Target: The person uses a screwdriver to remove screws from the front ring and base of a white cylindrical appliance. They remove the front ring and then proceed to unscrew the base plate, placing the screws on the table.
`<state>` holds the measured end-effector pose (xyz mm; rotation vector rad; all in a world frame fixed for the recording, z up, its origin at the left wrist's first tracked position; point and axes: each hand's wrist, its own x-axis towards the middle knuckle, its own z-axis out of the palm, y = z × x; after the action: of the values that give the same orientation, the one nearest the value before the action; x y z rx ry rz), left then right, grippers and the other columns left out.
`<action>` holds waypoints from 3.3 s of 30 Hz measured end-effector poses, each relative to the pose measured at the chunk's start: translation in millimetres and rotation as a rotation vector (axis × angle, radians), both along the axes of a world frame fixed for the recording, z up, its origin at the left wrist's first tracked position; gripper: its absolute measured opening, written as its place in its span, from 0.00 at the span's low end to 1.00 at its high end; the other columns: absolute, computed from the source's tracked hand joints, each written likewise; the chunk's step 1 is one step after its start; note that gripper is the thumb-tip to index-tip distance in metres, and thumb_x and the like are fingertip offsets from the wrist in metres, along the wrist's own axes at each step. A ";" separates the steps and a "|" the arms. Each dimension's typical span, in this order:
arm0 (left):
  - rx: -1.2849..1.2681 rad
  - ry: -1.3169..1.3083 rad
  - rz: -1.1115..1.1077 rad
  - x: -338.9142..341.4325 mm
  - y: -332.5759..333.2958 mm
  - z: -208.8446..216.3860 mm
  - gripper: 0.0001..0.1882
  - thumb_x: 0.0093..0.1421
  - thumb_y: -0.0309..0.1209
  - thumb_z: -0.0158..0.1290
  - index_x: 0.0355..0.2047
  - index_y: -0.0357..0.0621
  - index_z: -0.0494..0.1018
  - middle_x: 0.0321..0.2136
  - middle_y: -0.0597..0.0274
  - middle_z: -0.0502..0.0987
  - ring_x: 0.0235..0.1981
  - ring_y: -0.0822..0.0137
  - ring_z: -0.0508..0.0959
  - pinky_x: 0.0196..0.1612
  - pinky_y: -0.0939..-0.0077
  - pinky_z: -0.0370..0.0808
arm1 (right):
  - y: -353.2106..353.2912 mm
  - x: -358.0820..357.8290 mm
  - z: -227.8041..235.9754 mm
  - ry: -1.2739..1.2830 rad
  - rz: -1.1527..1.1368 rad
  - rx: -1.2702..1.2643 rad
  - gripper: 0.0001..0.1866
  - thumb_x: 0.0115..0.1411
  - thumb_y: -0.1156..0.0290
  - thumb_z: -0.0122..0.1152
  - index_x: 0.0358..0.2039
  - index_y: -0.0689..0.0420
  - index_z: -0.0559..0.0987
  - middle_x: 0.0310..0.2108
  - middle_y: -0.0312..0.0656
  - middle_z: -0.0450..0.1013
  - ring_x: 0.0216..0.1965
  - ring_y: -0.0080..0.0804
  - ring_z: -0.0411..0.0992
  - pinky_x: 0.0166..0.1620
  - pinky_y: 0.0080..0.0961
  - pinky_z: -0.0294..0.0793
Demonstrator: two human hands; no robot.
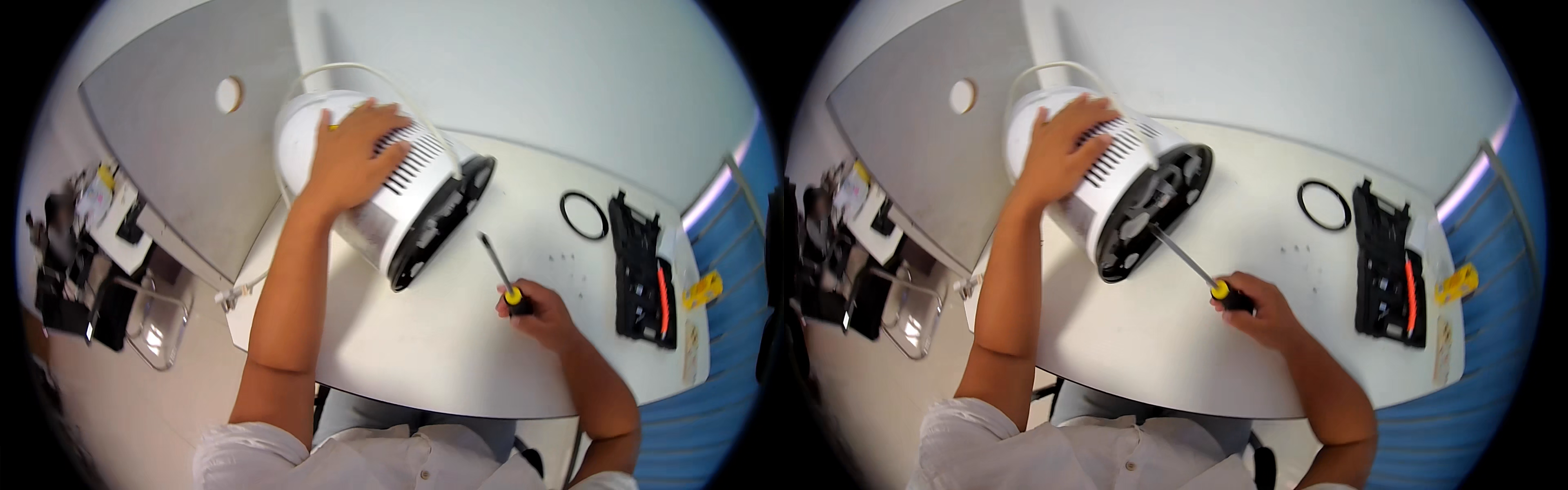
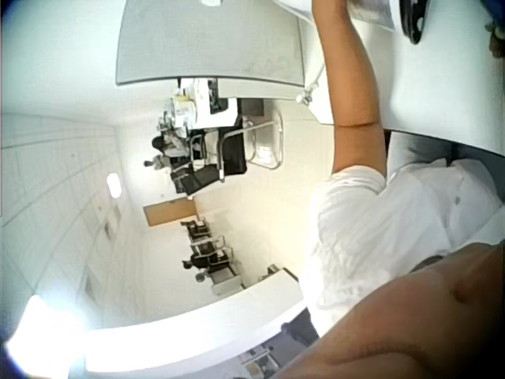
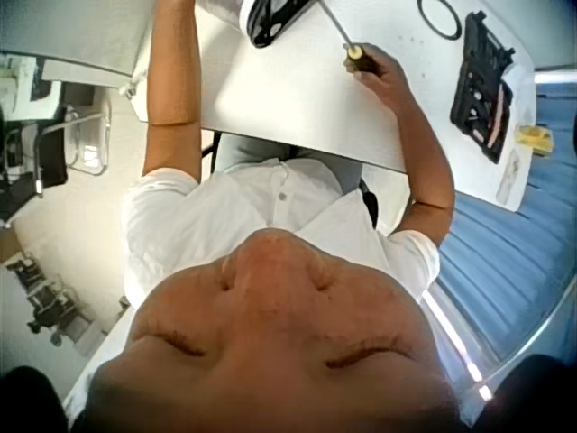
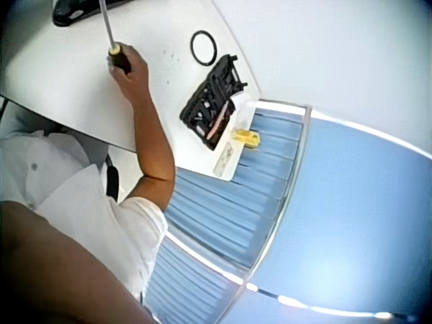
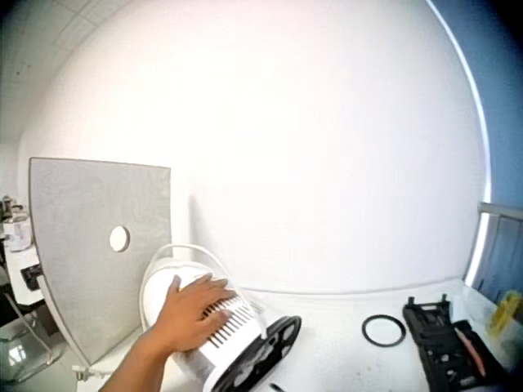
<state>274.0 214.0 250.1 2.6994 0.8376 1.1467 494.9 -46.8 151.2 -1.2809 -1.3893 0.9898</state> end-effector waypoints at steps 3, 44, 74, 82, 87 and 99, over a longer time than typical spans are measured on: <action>0.014 0.043 0.022 -3.2 3.9 -0.1 0.20 0.60 0.45 0.49 0.51 0.57 0.75 0.58 0.64 0.70 0.66 0.59 0.59 0.66 0.38 0.40 | -5.5 13.6 18.7 -0.158 0.019 -0.041 0.25 0.51 0.74 0.61 0.52 0.58 0.74 0.35 0.39 0.76 0.35 0.25 0.74 0.43 0.23 0.72; -0.127 -0.061 -0.133 8.1 18.7 -5.5 0.20 0.60 0.42 0.46 0.49 0.51 0.76 0.56 0.61 0.73 0.65 0.54 0.61 0.66 0.41 0.34 | -13.6 -14.1 18.3 -0.818 -0.026 -0.375 0.13 0.56 0.67 0.55 0.41 0.56 0.74 0.32 0.43 0.75 0.32 0.42 0.73 0.37 0.36 0.70; -0.142 -0.053 -0.043 21.9 12.6 2.1 0.19 0.60 0.43 0.46 0.48 0.55 0.78 0.55 0.63 0.74 0.65 0.59 0.62 0.68 0.49 0.36 | -21.6 -30.3 -4.3 -1.078 -0.075 -0.017 0.15 0.49 0.68 0.63 0.37 0.57 0.71 0.28 0.41 0.71 0.28 0.40 0.72 0.31 0.34 0.70; -0.168 -0.020 0.055 42.8 11.2 7.8 0.21 0.60 0.48 0.45 0.47 0.55 0.78 0.52 0.59 0.76 0.63 0.56 0.64 0.66 0.45 0.40 | -21.5 -22.5 2.5 -1.082 -0.129 0.094 0.14 0.50 0.71 0.63 0.36 0.57 0.71 0.26 0.40 0.71 0.29 0.37 0.72 0.32 0.33 0.71; -0.109 -0.048 0.113 41.4 6.7 2.7 0.22 0.60 0.48 0.45 0.47 0.54 0.77 0.51 0.59 0.76 0.62 0.57 0.65 0.65 0.42 0.42 | -16.5 -10.7 7.7 -1.073 -0.088 -0.044 0.14 0.52 0.71 0.65 0.39 0.56 0.72 0.34 0.41 0.70 0.37 0.38 0.72 0.38 0.33 0.72; -0.044 -0.004 0.119 37.0 11.6 -0.5 0.28 0.61 0.52 0.44 0.54 0.51 0.74 0.61 0.59 0.67 0.64 0.57 0.62 0.66 0.41 0.40 | -15.3 -13.5 -1.9 -1.099 -0.210 -0.044 0.16 0.51 0.73 0.67 0.40 0.57 0.74 0.38 0.39 0.65 0.40 0.34 0.66 0.40 0.29 0.71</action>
<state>311.1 225.6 249.6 2.6424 1.0235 1.1418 481.4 -62.1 149.3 -2.0896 -1.9460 0.0982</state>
